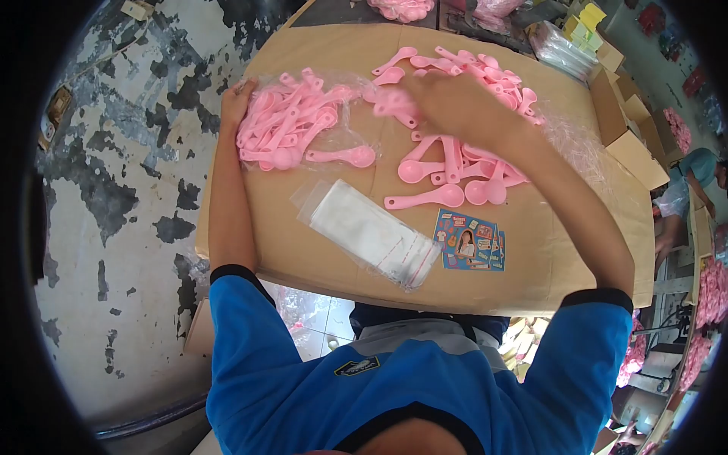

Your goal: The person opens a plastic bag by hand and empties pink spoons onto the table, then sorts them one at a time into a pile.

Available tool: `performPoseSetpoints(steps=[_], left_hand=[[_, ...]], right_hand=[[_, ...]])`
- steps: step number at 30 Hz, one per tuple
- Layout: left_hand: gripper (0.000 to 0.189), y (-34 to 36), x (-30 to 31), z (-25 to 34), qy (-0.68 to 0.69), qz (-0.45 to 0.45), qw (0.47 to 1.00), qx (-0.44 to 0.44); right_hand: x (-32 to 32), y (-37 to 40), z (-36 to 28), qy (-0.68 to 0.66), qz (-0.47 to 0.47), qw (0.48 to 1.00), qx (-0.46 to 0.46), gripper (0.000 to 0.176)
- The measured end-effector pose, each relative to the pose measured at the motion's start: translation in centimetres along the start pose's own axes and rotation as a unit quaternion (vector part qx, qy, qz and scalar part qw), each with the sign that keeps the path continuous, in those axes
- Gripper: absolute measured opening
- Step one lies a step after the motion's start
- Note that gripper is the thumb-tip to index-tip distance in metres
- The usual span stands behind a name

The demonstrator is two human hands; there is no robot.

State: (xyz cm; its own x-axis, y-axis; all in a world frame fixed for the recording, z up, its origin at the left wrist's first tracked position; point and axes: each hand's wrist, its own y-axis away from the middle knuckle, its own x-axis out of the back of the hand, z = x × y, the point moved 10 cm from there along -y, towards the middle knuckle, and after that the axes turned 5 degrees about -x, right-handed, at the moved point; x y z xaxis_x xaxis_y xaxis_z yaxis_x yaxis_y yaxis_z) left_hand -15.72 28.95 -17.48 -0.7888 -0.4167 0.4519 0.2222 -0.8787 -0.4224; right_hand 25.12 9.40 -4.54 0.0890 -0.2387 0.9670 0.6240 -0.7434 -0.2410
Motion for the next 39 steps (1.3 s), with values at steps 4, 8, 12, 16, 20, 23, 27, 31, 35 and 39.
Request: performPoseSetpoints(steps=[4,8,12,16,20,23,27,31,35,39], left_hand=[[0.045,0.0,-0.2,0.3,0.032,-0.009,0.999,-0.004],[0.045,-0.2,-0.2,0.1,-0.003,0.005,1.0,-0.016],[0.043,0.2,0.0,0.4,0.036,0.015,0.999,-0.028],[0.038,0.6,0.1,0.9,0.046,0.013,0.999,-0.003],[0.035,1.6,0.2,2.4,0.043,-0.005,0.998,0.039],[0.036,1.4,0.3,2.1,0.03,-0.004,0.999,0.023],[0.038,0.7,0.1,1.3,0.03,0.02,0.999,-0.022],[0.043,0.7,-0.4,1.1,0.031,-0.009,0.999,-0.015],[0.04,0.4,-0.3,1.2,0.043,0.004,0.999,-0.025],[0.039,0.1,-0.2,0.4,0.037,0.008,0.999,-0.024]], right_hand=[[5.7,1.5,3.4,0.089,0.099,0.99,-0.042,0.031],[-0.6,-0.1,1.4,-0.035,-0.058,0.996,-0.051,0.024],[-7.1,-2.9,-5.6,-0.169,-0.149,0.972,0.067,0.017],[-9.5,-4.4,-7.6,-0.17,-0.207,0.958,0.103,0.016],[-7.4,-2.4,-5.5,-0.178,-0.231,0.956,0.044,0.017],[-2.6,-0.3,-2.8,-0.217,-0.164,0.962,0.016,0.017],[4.6,2.4,1.4,-0.108,-0.101,0.988,-0.04,0.028],[3.9,5.3,7.1,-0.013,-0.08,0.991,-0.109,0.044],[-1.4,0.9,2.6,-0.137,-0.196,0.97,-0.051,0.041],[-6.8,-5.8,-5.7,-0.012,-0.042,0.985,0.167,0.032]])
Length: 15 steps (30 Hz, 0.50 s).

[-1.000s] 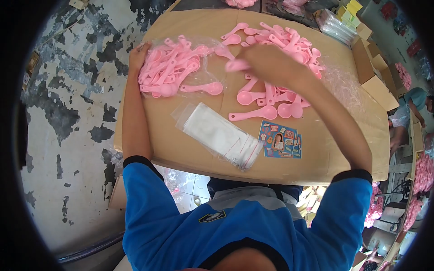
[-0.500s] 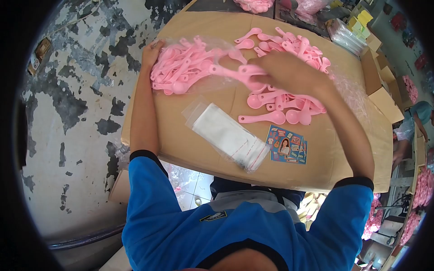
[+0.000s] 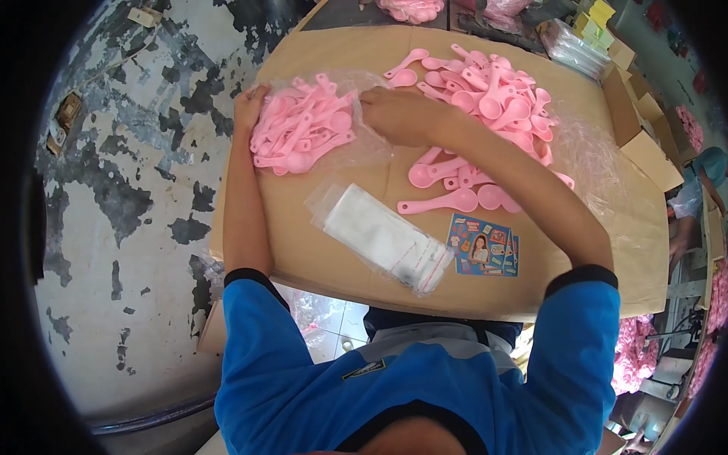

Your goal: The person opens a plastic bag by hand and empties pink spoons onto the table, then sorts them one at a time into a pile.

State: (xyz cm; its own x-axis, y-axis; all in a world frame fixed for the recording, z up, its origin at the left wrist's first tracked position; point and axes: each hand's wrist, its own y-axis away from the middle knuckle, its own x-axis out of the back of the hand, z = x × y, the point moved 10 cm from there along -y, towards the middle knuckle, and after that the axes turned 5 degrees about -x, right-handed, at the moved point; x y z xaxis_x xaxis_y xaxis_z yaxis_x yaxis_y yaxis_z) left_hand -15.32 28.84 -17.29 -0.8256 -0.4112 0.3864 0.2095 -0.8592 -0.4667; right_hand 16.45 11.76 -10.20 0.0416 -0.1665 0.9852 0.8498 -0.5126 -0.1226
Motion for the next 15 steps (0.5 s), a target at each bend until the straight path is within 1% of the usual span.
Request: performPoseSetpoints(steps=[1,2,3,5,7,8,9,10,12,13,14,15], left_hand=[[0.039,0.1,-0.1,-0.4,0.013,-0.006,1.0,0.024],[0.039,0.1,0.0,0.0,0.006,-0.005,1.0,0.024],[0.039,0.4,0.1,0.4,-0.001,-0.003,1.0,0.025],[0.039,0.6,0.2,0.5,-0.01,-0.012,0.999,0.04],[0.039,0.5,0.4,0.6,-0.023,-0.008,0.999,0.041],[0.039,0.6,0.4,0.4,-0.028,-0.008,0.999,0.044],[0.039,0.7,0.4,0.3,-0.024,-0.01,0.998,0.05],[0.039,0.7,0.3,0.4,-0.02,-0.012,0.998,0.055],[0.038,0.9,0.4,0.5,-0.019,-0.016,0.997,0.068],[0.038,1.0,0.4,0.5,-0.021,-0.017,0.997,0.077],[0.038,1.0,0.3,0.5,-0.023,-0.019,0.996,0.085],[0.039,0.9,0.2,0.4,-0.011,-0.02,0.997,0.073]], right_hand=[[-1.1,-1.1,-0.1,0.038,-0.107,0.992,-0.054,0.033],[-1.1,-2.0,0.1,0.054,-0.012,0.998,-0.037,0.034],[-2.6,-2.6,0.7,0.069,0.083,0.994,-0.018,0.035],[-2.3,-2.4,0.9,0.097,0.171,0.981,0.001,0.038],[-3.4,-2.1,1.5,0.13,0.154,0.979,0.001,0.042],[-3.8,-2.2,2.1,0.124,0.058,0.99,-0.044,0.042],[-2.7,-1.6,2.1,0.117,-0.04,0.988,-0.09,0.042],[-2.3,-0.4,2.2,0.109,-0.136,0.975,-0.136,0.042],[1.3,2.2,1.9,-0.007,-0.015,0.99,-0.143,0.037],[3.3,4.0,2.2,-0.065,0.046,0.986,-0.146,0.034],[5.1,5.6,2.4,-0.093,0.05,0.981,-0.165,0.032],[7.0,7.3,2.6,-0.121,0.053,0.974,-0.184,0.03]])
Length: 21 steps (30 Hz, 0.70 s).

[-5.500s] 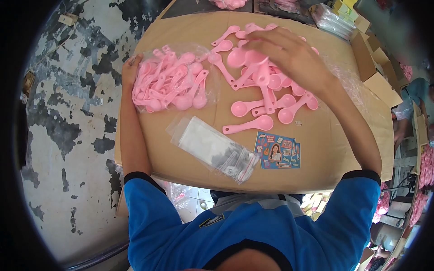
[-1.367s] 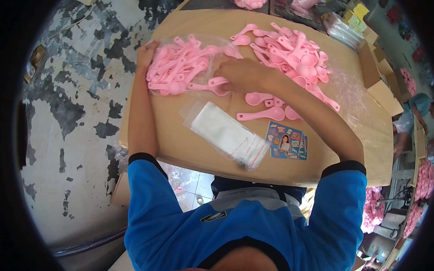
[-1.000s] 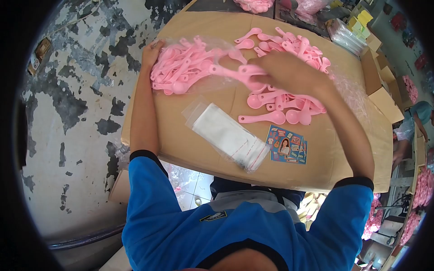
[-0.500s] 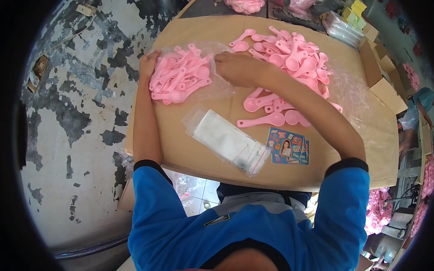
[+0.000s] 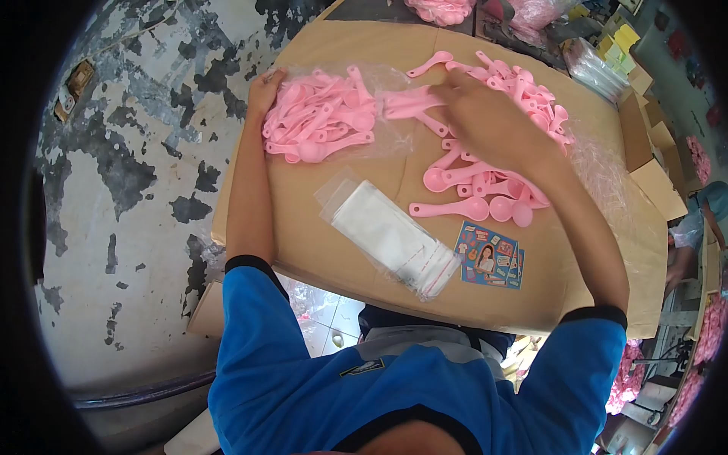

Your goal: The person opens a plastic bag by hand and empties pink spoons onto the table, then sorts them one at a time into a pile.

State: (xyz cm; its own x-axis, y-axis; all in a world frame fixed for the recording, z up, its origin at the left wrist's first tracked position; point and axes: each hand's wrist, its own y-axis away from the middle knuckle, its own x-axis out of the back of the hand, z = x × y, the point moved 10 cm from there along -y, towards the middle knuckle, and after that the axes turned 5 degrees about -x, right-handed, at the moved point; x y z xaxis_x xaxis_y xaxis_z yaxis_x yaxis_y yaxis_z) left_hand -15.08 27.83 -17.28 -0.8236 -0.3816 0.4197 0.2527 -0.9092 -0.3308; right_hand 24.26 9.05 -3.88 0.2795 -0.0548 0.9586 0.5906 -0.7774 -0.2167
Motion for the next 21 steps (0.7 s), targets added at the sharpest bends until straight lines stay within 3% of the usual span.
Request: performPoseSetpoints(steps=[2,5,8,10,12,14,16,19,21], left_hand=[[0.041,-0.3,-0.3,-0.3,0.027,-0.001,0.999,-0.023],[0.045,-0.4,0.2,0.0,-0.067,0.033,0.996,-0.042],[0.048,-0.5,0.2,-0.1,-0.074,0.041,0.995,-0.054],[0.046,-0.4,0.2,-0.1,-0.063,0.037,0.996,-0.043],[0.045,-0.3,-0.1,0.1,-0.049,0.027,0.998,-0.04],[0.043,-0.4,0.0,0.2,-0.035,0.019,0.998,-0.041],[0.042,0.1,0.1,0.4,-0.026,0.019,0.999,-0.017],[0.042,0.1,0.3,0.8,-0.024,0.027,0.999,-0.02],[0.042,0.2,0.3,0.8,-0.03,0.02,0.999,-0.019]], right_hand=[[3.8,2.6,1.1,0.061,0.054,0.997,-0.009,0.033],[6.5,5.5,3.4,0.026,-0.001,0.996,-0.081,0.039],[5.6,5.6,1.7,0.071,0.018,0.997,0.01,0.043],[1.4,3.0,1.1,0.02,-0.031,0.999,0.012,0.043],[-2.3,-0.6,-1.7,-0.082,-0.014,0.99,0.116,0.042],[-9.0,-5.4,-1.4,-0.045,-0.106,0.982,0.151,0.048],[-13.6,-8.2,-0.8,0.044,-0.229,0.971,0.051,0.042],[-14.3,-9.5,-1.5,-0.006,-0.07,0.99,0.124,0.048],[-14.4,-9.5,-1.1,-0.017,-0.039,0.987,0.155,0.049]])
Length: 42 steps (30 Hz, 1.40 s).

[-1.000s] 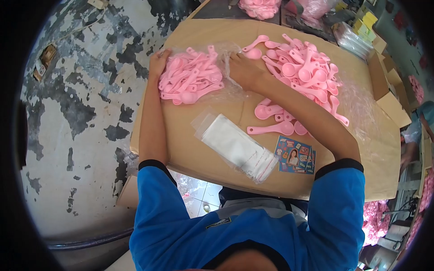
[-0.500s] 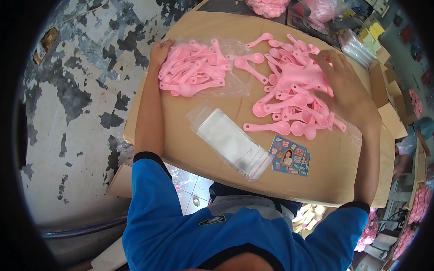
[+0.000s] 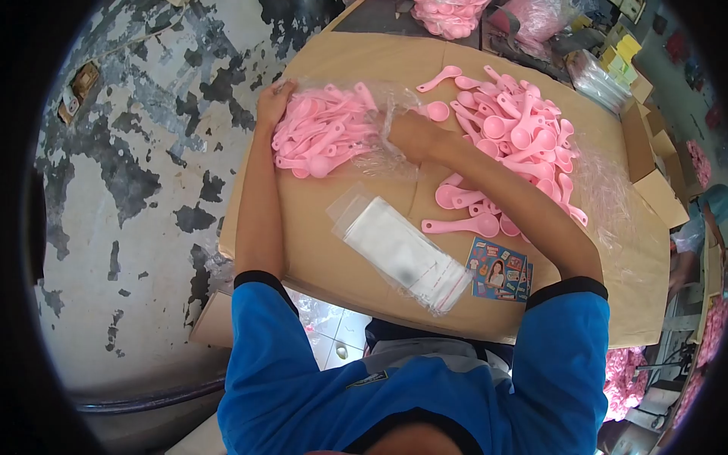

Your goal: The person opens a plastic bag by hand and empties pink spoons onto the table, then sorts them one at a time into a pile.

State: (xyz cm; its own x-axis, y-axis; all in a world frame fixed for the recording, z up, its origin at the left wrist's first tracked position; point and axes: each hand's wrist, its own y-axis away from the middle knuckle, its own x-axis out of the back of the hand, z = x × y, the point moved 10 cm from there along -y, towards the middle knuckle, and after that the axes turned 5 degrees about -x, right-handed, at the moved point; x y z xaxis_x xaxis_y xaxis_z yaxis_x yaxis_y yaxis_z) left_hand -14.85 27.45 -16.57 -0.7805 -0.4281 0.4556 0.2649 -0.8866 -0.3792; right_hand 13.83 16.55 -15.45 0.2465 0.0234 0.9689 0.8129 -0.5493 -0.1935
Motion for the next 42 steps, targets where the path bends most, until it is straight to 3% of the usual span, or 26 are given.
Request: performPoseSetpoints(steps=[5,10,12,14,17,19,23,25,27,29,32,35,42], left_hand=[[0.042,-0.5,-0.1,-0.7,0.012,0.01,1.0,-0.015],[0.041,-0.6,-0.3,-0.7,0.026,0.011,0.999,-0.034],[0.04,-0.6,-0.3,-0.5,0.029,0.0,0.999,-0.031],[0.04,-0.5,-0.4,-0.5,0.02,-0.012,1.0,-0.017],[0.039,-0.1,-0.4,0.1,0.06,-0.003,0.998,-0.028],[0.038,-0.2,-0.7,0.2,0.078,-0.006,0.996,-0.039],[0.038,-0.6,-0.4,-0.7,0.025,-0.001,0.999,-0.026],[0.038,-0.6,-0.3,-0.7,0.023,-0.003,0.999,-0.022],[0.038,-0.6,-0.5,-0.5,0.028,-0.004,0.999,-0.021],[0.038,-0.6,-0.4,-0.6,0.037,0.001,0.999,-0.022],[0.039,-0.9,-0.4,-1.4,0.046,0.014,0.998,-0.03],[0.041,-0.9,-0.3,-1.4,0.011,0.004,1.0,-0.005],[0.041,-0.8,-0.1,-1.2,0.019,0.022,0.999,-0.027]], right_hand=[[4.2,2.7,-0.7,-0.102,0.055,0.992,-0.056,0.025],[11.0,9.3,-1.0,-0.129,0.024,0.976,-0.176,0.027],[14.4,12.4,-0.7,-0.068,0.103,0.981,-0.151,0.027],[17.3,15.3,0.6,-0.079,0.117,0.963,-0.23,0.029],[19.0,18.1,1.5,0.037,0.069,0.957,-0.279,0.027],[19.9,18.5,1.8,0.038,0.114,0.949,-0.29,0.027],[18.9,15.4,0.1,0.043,0.087,0.969,-0.228,0.023],[14.1,12.5,-1.5,0.122,0.017,0.99,-0.064,0.024],[9.8,8.9,-1.7,0.012,-0.005,0.994,-0.109,0.027],[7.7,5.6,-3.6,0.054,0.105,0.993,-0.02,0.013],[3.5,1.3,-3.6,0.057,-0.008,0.998,-0.022,0.012],[-0.1,0.4,-3.1,0.099,-0.059,0.993,-0.03,0.01],[5.1,4.8,-4.0,0.164,0.039,0.984,-0.048,0.019]])
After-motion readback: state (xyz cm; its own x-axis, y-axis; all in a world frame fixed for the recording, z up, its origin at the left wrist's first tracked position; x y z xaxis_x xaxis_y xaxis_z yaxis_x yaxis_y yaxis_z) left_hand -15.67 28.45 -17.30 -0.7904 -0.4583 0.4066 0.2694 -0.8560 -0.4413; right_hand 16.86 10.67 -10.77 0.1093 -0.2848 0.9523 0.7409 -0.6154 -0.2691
